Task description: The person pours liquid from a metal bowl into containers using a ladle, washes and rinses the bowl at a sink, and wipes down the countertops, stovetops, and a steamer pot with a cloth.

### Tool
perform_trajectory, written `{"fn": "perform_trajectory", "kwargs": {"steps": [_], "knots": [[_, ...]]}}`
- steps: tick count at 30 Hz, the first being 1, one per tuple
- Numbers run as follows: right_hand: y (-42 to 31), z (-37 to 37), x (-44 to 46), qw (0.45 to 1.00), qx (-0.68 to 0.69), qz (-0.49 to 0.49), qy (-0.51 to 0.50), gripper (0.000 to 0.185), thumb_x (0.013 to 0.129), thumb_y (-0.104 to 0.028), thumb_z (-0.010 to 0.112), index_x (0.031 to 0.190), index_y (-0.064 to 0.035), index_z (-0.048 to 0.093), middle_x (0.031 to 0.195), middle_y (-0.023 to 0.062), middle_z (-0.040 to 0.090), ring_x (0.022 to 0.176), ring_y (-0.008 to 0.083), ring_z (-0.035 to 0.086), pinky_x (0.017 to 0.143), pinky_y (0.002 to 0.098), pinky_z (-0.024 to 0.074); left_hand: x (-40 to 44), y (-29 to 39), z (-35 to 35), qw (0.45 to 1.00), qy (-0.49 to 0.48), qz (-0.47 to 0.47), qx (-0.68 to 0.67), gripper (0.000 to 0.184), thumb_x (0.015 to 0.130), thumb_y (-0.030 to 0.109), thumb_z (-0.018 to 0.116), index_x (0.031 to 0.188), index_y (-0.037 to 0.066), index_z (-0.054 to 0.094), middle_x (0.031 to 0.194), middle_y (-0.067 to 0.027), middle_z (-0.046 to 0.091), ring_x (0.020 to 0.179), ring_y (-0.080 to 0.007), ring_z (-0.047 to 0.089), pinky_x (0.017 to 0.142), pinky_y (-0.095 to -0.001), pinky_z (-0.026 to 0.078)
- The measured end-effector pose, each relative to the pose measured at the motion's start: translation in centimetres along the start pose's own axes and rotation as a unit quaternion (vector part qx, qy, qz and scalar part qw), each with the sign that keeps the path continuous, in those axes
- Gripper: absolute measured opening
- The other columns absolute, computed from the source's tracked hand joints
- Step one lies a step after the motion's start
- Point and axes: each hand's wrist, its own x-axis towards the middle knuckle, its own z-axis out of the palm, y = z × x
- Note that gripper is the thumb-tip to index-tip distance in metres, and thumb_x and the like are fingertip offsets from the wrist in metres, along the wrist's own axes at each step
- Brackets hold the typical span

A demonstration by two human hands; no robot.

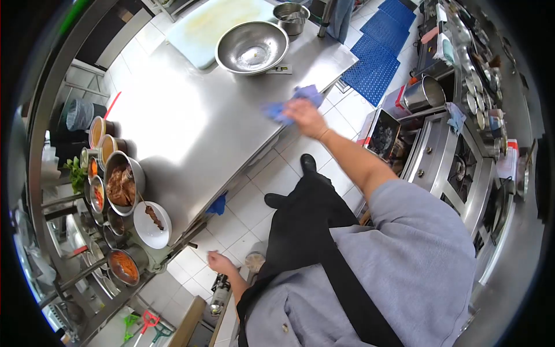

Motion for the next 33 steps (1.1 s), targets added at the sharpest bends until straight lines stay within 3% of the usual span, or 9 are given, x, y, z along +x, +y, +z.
{"fn": "perform_trajectory", "kwargs": {"steps": [2, 10, 14, 20, 23, 27, 29, 31, 33], "knots": [[5.4, -2.9, -0.9, 0.996, -0.055, 0.076, 0.003, 0.052, 0.073, 0.005, 0.058, 0.122, -0.0102, 0.064, 0.126, 0.0125, 0.062, 0.123, 0.0323, 0.055, 0.11, 0.046, 0.0406, -3.7, -1.9, -0.8, 0.99, -0.114, 0.009, 0.081, 0.044, 0.101, 0.031, 0.052, 0.076, -0.002, 0.068, 0.08, -0.0189, 0.071, 0.075, -0.0331, 0.066, 0.069, -0.0423, 0.05], [24.2, -5.7, 0.8, 0.945, -0.129, 0.277, 0.117, 0.039, 0.08, -0.007, 0.056, 0.119, -0.0041, 0.063, 0.124, 0.0187, 0.064, 0.118, 0.0382, 0.057, 0.102, 0.0519, 0.0422, -8.7, 2.4, -1.0, 0.814, -0.554, 0.03, 0.173, 0.034, 0.1, 0.034, 0.054, 0.103, 0.002, 0.064, 0.089, -0.0125, 0.07, 0.08, -0.025, 0.067, 0.072, -0.0373, 0.052], [16.8, -4.5, 1.5, 0.909, -0.179, 0.336, 0.171, 0.04, 0.077, -0.007, 0.058, 0.117, -0.0048, 0.063, 0.123, 0.0179, 0.063, 0.115, 0.0383, 0.057, 0.102, 0.0499, 0.0428, -7.1, 10.3, 0.9, 0.782, -0.605, 0.013, 0.151, 0.037, 0.1, 0.036, 0.055, 0.117, 0.003, 0.062, 0.094, -0.0093, 0.07, 0.083, -0.021, 0.067, 0.073, -0.0349, 0.053], [-1.8, -1.6, -1.9, 0.946, 0.141, 0.227, 0.186, 0.038, 0.071, 0.002, 0.055, 0.108, -0.0009, 0.065, 0.111, 0.0185, 0.064, 0.112, 0.0396, 0.056, 0.106, 0.0467, 0.0416, -3.9, 27.3, 5.4, 0.75, -0.66, -0.045, -0.014, 0.046, 0.102, 0.042, 0.054, 0.13, 0.006, 0.06, 0.099, -0.0068, 0.069, 0.091, -0.0175, 0.067, 0.077, -0.037, 0.055], [-9.7, -3.0, -0.1, 0.906, 0.324, 0.272, -0.021, 0.034, 0.074, -0.006, 0.062, 0.108, -0.0038, 0.064, 0.102, 0.0184, 0.063, 0.106, 0.0406, 0.056, 0.094, 0.0478, 0.0471, -8.0, 37.6, 5.0, 0.765, -0.607, -0.11, -0.185, 0.057, 0.102, 0.051, 0.049, 0.137, 0.006, 0.052, 0.117, -0.0125, 0.065, 0.106, -0.0233, 0.065, 0.089, -0.0416, 0.055], [-14.1, -6.1, 4.3, 0.924, 0.372, 0.091, -0.008, 0.047, 0.076, -0.025, 0.072, 0.12, -0.0086, 0.064, 0.128, 0.0186, 0.06, 0.12, 0.0358, 0.056, 0.103, 0.0448, 0.0459, -6.8, 42.1, 5.8, 0.763, -0.516, -0.033, -0.389, 0.051, 0.104, 0.042, 0.048, 0.142, 0.007, 0.046, 0.137, -0.015, 0.054, 0.126, -0.0318, 0.055, 0.104, -0.0453, 0.049], [-15.3, -7.7, 5.6, 0.968, 0.244, 0.057, 0.03, 0.049, 0.082, -0.033, 0.071, 0.125, -0.0108, 0.064, 0.145, 0.0155, 0.052, 0.136, 0.0343, 0.046, 0.109, 0.0491, 0.0392, -1.8, 43.2, 5.9, 0.794, -0.489, 0.006, -0.361, 0.043, 0.102, 0.023, 0.043, 0.139, 0.002, 0.047, 0.134, -0.0175, 0.055, 0.122, -0.0313, 0.058, 0.103, -0.0447, 0.05], [-16.0, -8.8, 6.1, 0.963, 0.238, 0.049, 0.117, 0.047, 0.085, -0.034, 0.069, 0.126, -0.0102, 0.064, 0.145, 0.0163, 0.052, 0.135, 0.0353, 0.047, 0.11, 0.0513, 0.0385, 4.5, 42.3, 6.5, 0.799, -0.415, 0.211, -0.381, 0.037, 0.095, 0.013, 0.049, 0.128, -0.003, 0.055, 0.12, -0.0199, 0.063, 0.101, -0.0309, 0.067, 0.085, -0.041, 0.059], [-17.5, -9.4, 5.0, 0.943, 0.266, 0.116, 0.162, 0.038, 0.088, -0.03, 0.066, 0.119, -0.0082, 0.068, 0.139, 0.0193, 0.056, 0.13, 0.0359, 0.052, 0.107, 0.0483, 0.0412, -0.5, 47.4, 3.0, 0.885, -0.129, 0.333, -0.298, 0.027, 0.091, 0.007, 0.055, 0.111, -0.006, 0.066, 0.104, -0.021, 0.071, 0.087, -0.0327, 0.069, 0.079, -0.0402, 0.059]]}}
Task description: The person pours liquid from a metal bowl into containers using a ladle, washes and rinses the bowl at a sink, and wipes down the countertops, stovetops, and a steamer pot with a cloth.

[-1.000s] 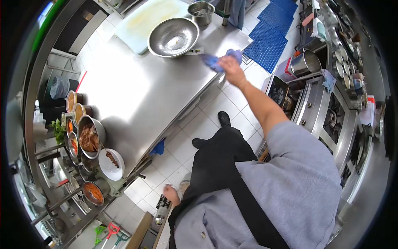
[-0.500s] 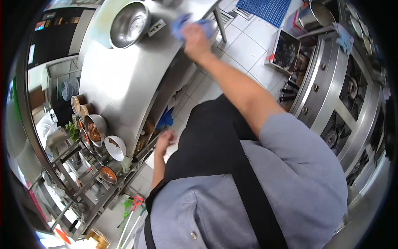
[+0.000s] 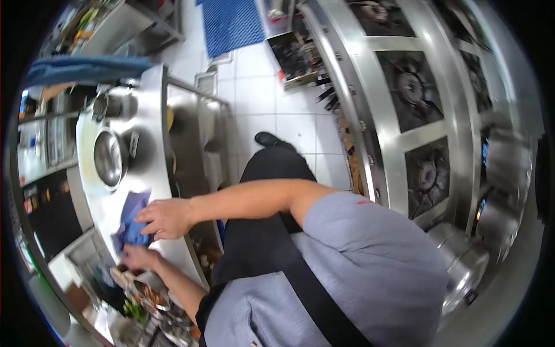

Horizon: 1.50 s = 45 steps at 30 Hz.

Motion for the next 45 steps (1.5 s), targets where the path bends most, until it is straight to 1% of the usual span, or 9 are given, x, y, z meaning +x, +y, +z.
{"fn": "perform_trajectory", "kwargs": {"steps": [1, 3, 5, 7, 12, 22, 36, 44, 45], "knots": [[-0.8, -0.5, -0.9, 0.999, 0.01, 0.038, 0.011, 0.035, 0.09, -0.029, 0.064, 0.118, -0.0075, 0.069, 0.137, 0.0201, 0.058, 0.128, 0.0355, 0.054, 0.106, 0.0467, 0.0424, 2.7, -3.2, -1.0, 0.969, 0.072, 0.167, 0.165, 0.029, 0.094, 0.01, 0.054, 0.115, -0.005, 0.067, 0.104, -0.0206, 0.072, 0.086, -0.0325, 0.069, 0.08, -0.0402, 0.057], [-0.8, -1.1, -4.3, 0.991, -0.049, 0.124, -0.009, 0.031, 0.092, -0.028, 0.061, 0.112, -0.0062, 0.07, 0.128, 0.0176, 0.063, 0.119, 0.0339, 0.059, 0.1, 0.0443, 0.0472, 5.1, -7.7, -1.2, 0.958, 0.039, 0.274, 0.078, 0.035, 0.096, 0.019, 0.057, 0.124, 0.0, 0.065, 0.126, -0.0243, 0.064, 0.103, -0.0358, 0.065, 0.093, -0.0437, 0.051], [-0.7, -3.5, -7.4, 0.975, -0.075, 0.194, -0.073, 0.027, 0.095, -0.029, 0.057, 0.099, -0.0052, 0.069, 0.104, 0.0149, 0.067, 0.1, 0.0358, 0.064, 0.085, 0.0476, 0.0521, 4.7, -11.4, -0.9, 0.941, -0.167, 0.136, 0.26, 0.042, 0.097, 0.027, 0.061, 0.129, 0.0, 0.062, 0.133, -0.0243, 0.06, 0.115, -0.0385, 0.06, 0.101, -0.0451, 0.046], [-1.2, -6.1, -10.0, 0.952, -0.098, 0.276, -0.091, 0.029, 0.096, -0.029, 0.055, 0.097, -0.0045, 0.07, 0.095, 0.0169, 0.069, 0.096, 0.037, 0.065, 0.084, 0.0485, 0.0523, 2.2, -13.7, 0.2, 0.846, -0.258, 0.183, 0.43, 0.055, 0.096, 0.037, 0.064, 0.133, -0.003, 0.057, 0.137, -0.0261, 0.056, 0.118, -0.0419, 0.058, 0.105, -0.0458, 0.044], [-0.6, -11.7, -15.0, 0.922, -0.092, 0.372, 0.048, 0.028, 0.092, -0.029, 0.057, 0.093, -0.005, 0.072, 0.096, 0.0179, 0.071, 0.092, 0.0406, 0.066, 0.083, 0.0502, 0.0521, -6.1, -8.5, 5.0, 0.912, -0.277, 0.282, 0.109, 0.035, 0.098, 0.021, 0.062, 0.123, -0.003, 0.063, 0.124, -0.0203, 0.064, 0.116, -0.0373, 0.06, 0.102, -0.0434, 0.046], [7.6, -34.6, -22.0, 0.781, -0.16, 0.413, 0.44, 0.029, 0.094, -0.031, 0.063, 0.095, -0.004, 0.073, 0.089, 0.0202, 0.071, 0.085, 0.0392, 0.069, 0.074, 0.045, 0.0546, -20.1, 5.2, 25.0, 0.72, -0.667, 0.187, 0.036, 0.033, 0.093, 0.013, 0.066, 0.124, 0.004, 0.065, 0.11, -0.0162, 0.069, 0.096, -0.0267, 0.069, 0.087, -0.0357, 0.054], [24.6, -71.1, -14.9, 0.59, -0.366, 0.528, 0.489, 0.046, 0.089, -0.037, 0.07, 0.11, 0.0036, 0.067, 0.119, 0.0252, 0.065, 0.116, 0.0415, 0.06, 0.094, 0.0488, 0.0505, -18.5, 6.6, 30.0, 0.691, -0.708, 0.041, 0.142, 0.041, 0.095, 0.016, 0.066, 0.134, 0.004, 0.06, 0.113, -0.0145, 0.071, 0.101, -0.0211, 0.069, 0.09, -0.034, 0.055], [28.1, -71.4, -14.2, 0.469, -0.492, 0.533, 0.504, 0.017, 0.087, -0.014, 0.058, 0.09, -0.0058, 0.072, 0.101, 0.0189, 0.069, 0.1, 0.0379, 0.064, 0.084, 0.0482, 0.0517, -16.2, 15.7, 54.4, 0.622, -0.767, 0.15, 0.038, 0.04, 0.098, 0.017, 0.062, 0.134, 0.0, 0.059, 0.117, -0.0141, 0.072, 0.106, -0.0201, 0.069, 0.094, -0.0329, 0.052], [26.4, -70.6, -13.3, 0.539, -0.403, 0.456, 0.582, 0.014, 0.086, -0.011, 0.055, 0.089, -0.0066, 0.069, 0.095, 0.02, 0.068, 0.088, 0.0379, 0.065, 0.079, 0.0489, 0.0514, -17.1, 24.6, 59.3, 0.587, -0.767, 0.26, 0.008, 0.041, 0.097, 0.013, 0.063, 0.136, -0.001, 0.058, 0.119, -0.0157, 0.071, 0.108, -0.0209, 0.068, 0.094, -0.0342, 0.052]]}}
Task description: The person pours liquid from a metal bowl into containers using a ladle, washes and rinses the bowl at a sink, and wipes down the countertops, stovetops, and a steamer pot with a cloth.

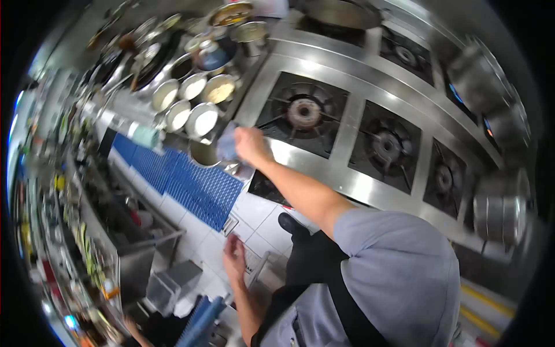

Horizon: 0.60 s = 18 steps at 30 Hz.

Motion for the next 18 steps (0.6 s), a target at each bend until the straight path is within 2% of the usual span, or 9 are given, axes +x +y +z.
{"fn": "perform_trajectory", "kwargs": {"steps": [1, 2, 4, 5, 6, 8, 12, 14, 18], "knots": [[-0.2, 0.5, -0.8, 0.997, 0.027, -0.072, 0.007, 0.011, 0.086, -0.011, 0.057, 0.091, -0.0054, 0.066, 0.087, 0.0208, 0.067, 0.08, 0.0383, 0.064, 0.074, 0.048, 0.0512, 3.4, 2.9, -1.3, 0.997, -0.009, 0.06, -0.041, 0.048, 0.095, 0.007, 0.063, 0.141, -0.001, 0.052, 0.131, -0.0183, 0.065, 0.114, -0.0245, 0.065, 0.096, -0.035, 0.051], [-1.7, -1.2, -1.7, 0.988, 0.11, -0.089, -0.068, 0.015, 0.089, -0.016, 0.059, 0.095, -0.0041, 0.065, 0.088, 0.0206, 0.068, 0.082, 0.0395, 0.066, 0.073, 0.0467, 0.0519, 6.7, 4.6, -1.6, 0.976, 0.026, 0.21, -0.055, 0.063, 0.09, 0.0, 0.066, 0.148, -0.001, 0.042, 0.143, -0.0205, 0.054, 0.123, -0.0292, 0.058, 0.102, -0.0374, 0.046], [-6.3, -6.9, -3.8, 0.964, 0.109, -0.1, -0.22, 0.019, 0.093, -0.02, 0.06, 0.106, -0.0084, 0.069, 0.093, 0.0183, 0.07, 0.089, 0.0363, 0.069, 0.075, 0.0444, 0.053, 10.3, 12.3, -3.6, 0.956, -0.024, 0.293, -0.022, 0.094, 0.079, -0.004, 0.072, 0.158, 0.003, 0.022, 0.159, -0.0213, 0.032, 0.146, -0.0317, 0.033, 0.12, -0.044, 0.024], [-8.0, -9.3, -5.0, 0.955, 0.1, -0.164, -0.227, 0.018, 0.093, -0.02, 0.061, 0.105, -0.0109, 0.071, 0.088, 0.0159, 0.071, 0.086, 0.0344, 0.069, 0.074, 0.0433, 0.0528, 11.1, 15.7, -3.6, 0.939, -0.056, 0.336, -0.044, 0.1, 0.076, -0.001, 0.075, 0.158, 0.003, 0.019, 0.161, -0.0205, 0.027, 0.148, -0.0318, 0.027, 0.121, -0.044, 0.021], [-9.7, -11.9, -6.2, 0.946, 0.117, -0.143, -0.268, 0.017, 0.091, -0.02, 0.063, 0.101, -0.0093, 0.072, 0.087, 0.0136, 0.071, 0.084, 0.0337, 0.069, 0.073, 0.0428, 0.0521, 11.9, 18.2, -3.8, 0.914, -0.086, 0.395, -0.005, 0.106, 0.075, 0.004, 0.078, 0.161, 0.009, 0.016, 0.154, -0.0198, 0.039, 0.143, -0.03, 0.037, 0.119, -0.0418, 0.025], [-11.5, -16.4, -7.9, 0.938, 0.102, -0.166, -0.288, 0.018, 0.089, -0.021, 0.065, 0.101, -0.009, 0.072, 0.089, 0.0123, 0.072, 0.083, 0.0334, 0.068, 0.072, 0.0424, 0.0511, 12.7, 21.0, -3.0, 0.897, -0.271, 0.338, -0.092, 0.1, 0.074, 0.006, 0.081, 0.158, 0.006, 0.026, 0.146, -0.0165, 0.048, 0.131, -0.0261, 0.048, 0.113, -0.0386, 0.035], [-11.1, -23.4, -11.4, 0.954, 0.085, -0.159, -0.241, 0.02, 0.087, -0.022, 0.068, 0.101, -0.0087, 0.073, 0.091, 0.0115, 0.072, 0.083, 0.034, 0.067, 0.071, 0.0412, 0.0508, 14.4, 18.2, 1.4, 0.854, -0.413, 0.311, -0.064, 0.083, 0.075, 0.008, 0.084, 0.148, 0.003, 0.044, 0.13, -0.0125, 0.062, 0.115, -0.0213, 0.058, 0.101, -0.0358, 0.047], [-10.8, -27.2, -13.8, 0.968, 0.057, -0.109, -0.221, 0.021, 0.087, -0.023, 0.07, 0.101, -0.0076, 0.073, 0.092, 0.0129, 0.072, 0.084, 0.0343, 0.067, 0.072, 0.0405, 0.0512, 14.7, 16.5, 2.8, 0.801, -0.563, 0.201, 0.007, 0.046, 0.081, 0.011, 0.082, 0.123, 0.0, 0.066, 0.107, -0.0066, 0.07, 0.097, -0.0133, 0.061, 0.087, -0.0304, 0.051], [-8.3, -31.9, -18.7, 0.989, 0.02, -0.022, -0.145, 0.024, 0.088, -0.025, 0.073, 0.101, -0.0049, 0.073, 0.092, 0.0131, 0.073, 0.083, 0.0301, 0.069, 0.074, 0.0372, 0.0526, 11.7, 17.6, 4.7, 0.745, -0.638, 0.194, -0.008, 0.022, 0.089, 0.014, 0.076, 0.104, -0.001, 0.073, 0.087, -0.0001, 0.071, 0.082, -0.0085, 0.061, 0.076, -0.027, 0.051]]}}
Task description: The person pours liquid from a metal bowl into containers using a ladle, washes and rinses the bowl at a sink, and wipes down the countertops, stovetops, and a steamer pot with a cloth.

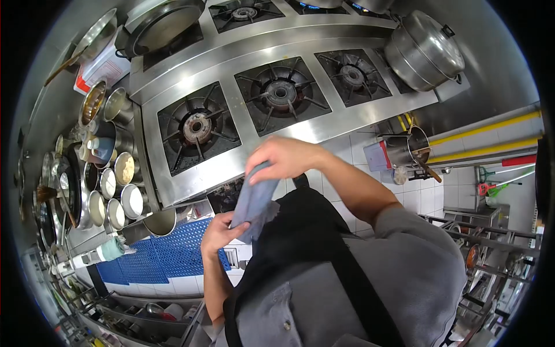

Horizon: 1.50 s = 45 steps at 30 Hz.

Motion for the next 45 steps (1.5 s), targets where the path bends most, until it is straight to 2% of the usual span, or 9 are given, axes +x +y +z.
{"fn": "perform_trajectory", "kwargs": {"steps": [10, 12, 18, 21, 25, 29, 37, 40, 45], "knots": [[0.4, 4.0, -7.5, 0.973, -0.138, 0.103, 0.153, 0.029, 0.09, -0.029, 0.072, 0.108, -0.0065, 0.074, 0.104, 0.0158, 0.072, 0.095, 0.0264, 0.07, 0.084, 0.0339, 0.0525, 11.8, 7.8, 8.2, 0.832, 0.03, -0.05, -0.552, 0.036, 0.1, 0.022, 0.06, 0.129, 0.001, 0.059, 0.122, -0.0128, 0.067, 0.107, -0.0232, 0.067, 0.094, -0.0347, 0.053], [1.1, 3.5, -9.8, 0.973, -0.126, 0.152, 0.12, 0.037, 0.089, -0.034, 0.073, 0.113, -0.0056, 0.073, 0.107, 0.013, 0.073, 0.099, 0.0273, 0.07, 0.09, 0.0368, 0.0518, 14.5, 7.7, 9.9, 0.923, 0.104, 0.049, -0.366, 0.04, 0.098, 0.012, 0.061, 0.137, 0.002, 0.056, 0.127, -0.0106, 0.064, 0.112, -0.0187, 0.062, 0.097, -0.0309, 0.049], [9.7, 2.7, -16.0, 0.575, 0.461, 0.301, 0.605, 0.062, 0.101, -0.057, 0.043, 0.135, -0.008, 0.058, 0.121, 0.0095, 0.068, 0.11, 0.0264, 0.064, 0.095, 0.0478, 0.0498, 18.9, 11.8, 18.2, 0.945, -0.081, 0.302, 0.1, 0.071, 0.09, 0.004, 0.061, 0.156, 0.008, 0.034, 0.151, -0.0213, 0.046, 0.141, -0.0344, 0.043, 0.115, -0.0393, 0.034], [12.4, 1.0, -19.7, 0.512, 0.599, 0.038, 0.614, 0.069, 0.103, -0.06, 0.031, 0.149, -0.0096, 0.043, 0.141, 0.0157, 0.054, 0.128, 0.0302, 0.054, 0.109, 0.05, 0.0423, 18.7, 13.1, 21.4, 0.902, -0.112, 0.355, 0.22, 0.077, 0.093, 0.018, 0.065, 0.159, 0.014, 0.026, 0.156, -0.0191, 0.039, 0.144, -0.0338, 0.039, 0.116, -0.0413, 0.035], [17.3, -4.2, -24.8, 0.607, 0.509, -0.017, 0.61, 0.063, 0.104, -0.052, 0.04, 0.147, -0.0068, 0.045, 0.147, 0.0165, 0.05, 0.133, 0.0332, 0.05, 0.113, 0.0529, 0.0377, 20.1, 11.7, 18.3, 0.926, -0.302, 0.185, 0.132, 0.068, 0.094, 0.023, 0.066, 0.154, 0.012, 0.037, 0.143, -0.0176, 0.056, 0.132, -0.0323, 0.054, 0.111, -0.038, 0.042], [28.1, -3.3, -26.0, 0.771, -0.442, 0.326, 0.322, 0.059, 0.095, -0.016, 0.059, 0.148, 0.0002, 0.041, 0.152, 0.0221, 0.043, 0.134, 0.0386, 0.049, 0.113, 0.0502, 0.0372, 20.4, 0.6, 14.6, 0.969, -0.191, -0.021, 0.154, 0.051, 0.098, 0.029, 0.062, 0.144, 0.01, 0.053, 0.138, -0.0141, 0.061, 0.124, -0.0273, 0.061, 0.105, -0.0356, 0.046], [31.3, -11.2, -16.5, 0.844, -0.343, 0.36, 0.204, 0.056, 0.09, -0.01, 0.05, 0.145, 0.0008, 0.046, 0.156, 0.0218, 0.038, 0.117, 0.04, 0.059, 0.105, 0.0478, 0.0437, 10.5, -16.8, 13.4, 0.902, -0.049, -0.408, 0.131, 0.057, 0.094, 0.042, 0.063, 0.138, 0.006, 0.059, 0.116, -0.0187, 0.072, 0.105, -0.0271, 0.069, 0.094, -0.0366, 0.051], [35.7, -17.5, -11.6, 0.864, -0.311, 0.333, 0.215, 0.048, 0.095, -0.011, 0.044, 0.14, 0.003, 0.05, 0.152, 0.0234, 0.042, 0.115, 0.0411, 0.061, 0.105, 0.0468, 0.0456, 3.8, -26.5, 14.0, 0.917, -0.147, -0.236, 0.288, 0.051, 0.096, 0.042, 0.06, 0.133, 0.007, 0.063, 0.123, -0.0147, 0.07, 0.11, -0.0261, 0.067, 0.095, -0.0386, 0.052], [41.7, -27.3, -4.3, 0.896, -0.289, 0.285, 0.18, 0.052, 0.083, -0.003, 0.057, 0.136, 0.0004, 0.056, 0.15, 0.0253, 0.044, 0.112, 0.0435, 0.063, 0.096, 0.0456, 0.0539, 5.2, -14.5, 17.3, 0.935, -0.038, -0.352, 0.018, 0.05, 0.096, 0.037, 0.059, 0.139, 0.012, 0.059, 0.113, -0.0048, 0.072, 0.1, -0.0189, 0.066, 0.086, -0.0402, 0.052]]}}
